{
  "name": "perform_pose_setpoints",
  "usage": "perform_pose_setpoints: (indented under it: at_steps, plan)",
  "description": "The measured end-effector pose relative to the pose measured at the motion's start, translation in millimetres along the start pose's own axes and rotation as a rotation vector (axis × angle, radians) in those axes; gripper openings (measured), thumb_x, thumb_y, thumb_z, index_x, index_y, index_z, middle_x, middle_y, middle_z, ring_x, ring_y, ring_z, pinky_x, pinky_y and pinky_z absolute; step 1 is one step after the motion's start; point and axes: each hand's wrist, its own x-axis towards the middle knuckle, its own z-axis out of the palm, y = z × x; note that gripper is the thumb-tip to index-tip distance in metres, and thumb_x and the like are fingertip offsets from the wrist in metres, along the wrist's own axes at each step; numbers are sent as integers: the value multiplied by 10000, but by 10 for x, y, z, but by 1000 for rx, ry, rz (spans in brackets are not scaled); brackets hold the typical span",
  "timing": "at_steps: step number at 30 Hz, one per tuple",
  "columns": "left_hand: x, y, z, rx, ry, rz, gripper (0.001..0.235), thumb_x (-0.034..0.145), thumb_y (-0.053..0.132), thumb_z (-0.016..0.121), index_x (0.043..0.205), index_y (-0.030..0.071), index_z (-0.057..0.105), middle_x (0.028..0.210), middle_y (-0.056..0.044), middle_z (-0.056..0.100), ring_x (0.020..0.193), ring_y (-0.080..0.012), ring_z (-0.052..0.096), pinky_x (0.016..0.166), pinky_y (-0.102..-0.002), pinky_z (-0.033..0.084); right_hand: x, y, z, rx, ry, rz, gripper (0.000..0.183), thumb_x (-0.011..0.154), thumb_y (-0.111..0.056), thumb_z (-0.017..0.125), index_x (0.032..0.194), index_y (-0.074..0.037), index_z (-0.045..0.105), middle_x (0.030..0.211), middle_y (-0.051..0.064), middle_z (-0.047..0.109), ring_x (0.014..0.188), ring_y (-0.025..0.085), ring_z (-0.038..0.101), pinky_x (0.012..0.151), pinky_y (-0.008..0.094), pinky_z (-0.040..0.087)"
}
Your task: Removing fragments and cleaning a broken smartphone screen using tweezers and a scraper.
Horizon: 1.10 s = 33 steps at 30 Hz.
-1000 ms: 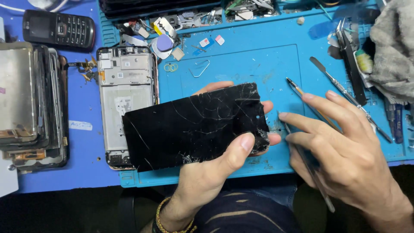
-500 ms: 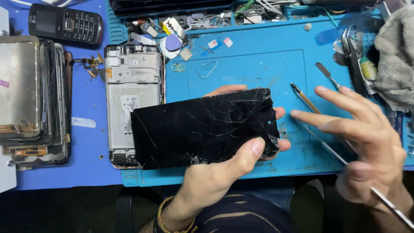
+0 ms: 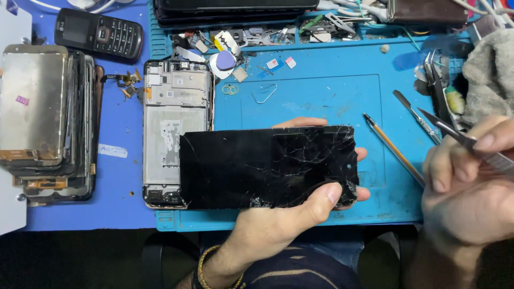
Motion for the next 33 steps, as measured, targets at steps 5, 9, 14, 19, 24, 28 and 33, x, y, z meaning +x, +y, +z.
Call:
perform_pose_setpoints:
  at_steps: [5,9,14,19,24,28,33]
  plan:
    - [12,0,-6,10,-8,-10,659,983,-82,582,1565,11,287,1513,-203,540,1126,-308,705,1001,-398,611,-90,140,-70,254,143,277,160,1274,-122,484,1317,32,470,1052,200,655,748,276,632,629,312,512]
    - [23,25,4,-12,9,-68,669,959,-83,579,1558,7,294,1536,-168,526,1103,-303,705,964,-387,609,-297,291,-153,50,87,183,259,1279,-157,490,1383,80,470,1234,249,643,870,288,627,687,309,487]
    - [-4,23,-29,-69,-51,-98,664,990,-102,590,1593,-22,323,1486,-192,551,1131,-301,698,1021,-397,608,-360,311,-155,161,165,256,304,1269,-252,388,1360,22,481,1171,158,624,852,231,606,738,285,497]
    - [34,121,72,-33,31,-225,669,941,-86,590,1560,-11,347,1431,-203,580,1089,-284,700,974,-382,595,-367,316,-165,177,221,305,255,1261,-224,378,1340,-4,478,1106,133,588,875,228,605,762,286,512]
    - [24,68,4,-84,-3,-189,683,966,-77,606,1589,-13,334,1512,-183,556,1122,-282,695,1014,-392,592,-353,307,-134,197,264,354,209,1253,-196,368,1321,-30,476,1041,108,552,898,224,605,785,287,527]
    - [47,100,26,-91,-2,-170,692,957,-75,615,1588,-20,336,1520,-186,549,1117,-283,695,1015,-400,594,-303,280,-85,197,269,373,183,1250,-179,362,1297,-44,475,997,93,530,911,222,608,802,288,540]
    - [34,62,8,-49,-15,-181,687,951,-74,616,1578,-27,339,1466,-171,567,1081,-266,700,1017,-397,599,-237,251,-65,133,212,338,194,1258,-185,363,1251,-30,480,993,103,535,904,221,619,807,293,554]
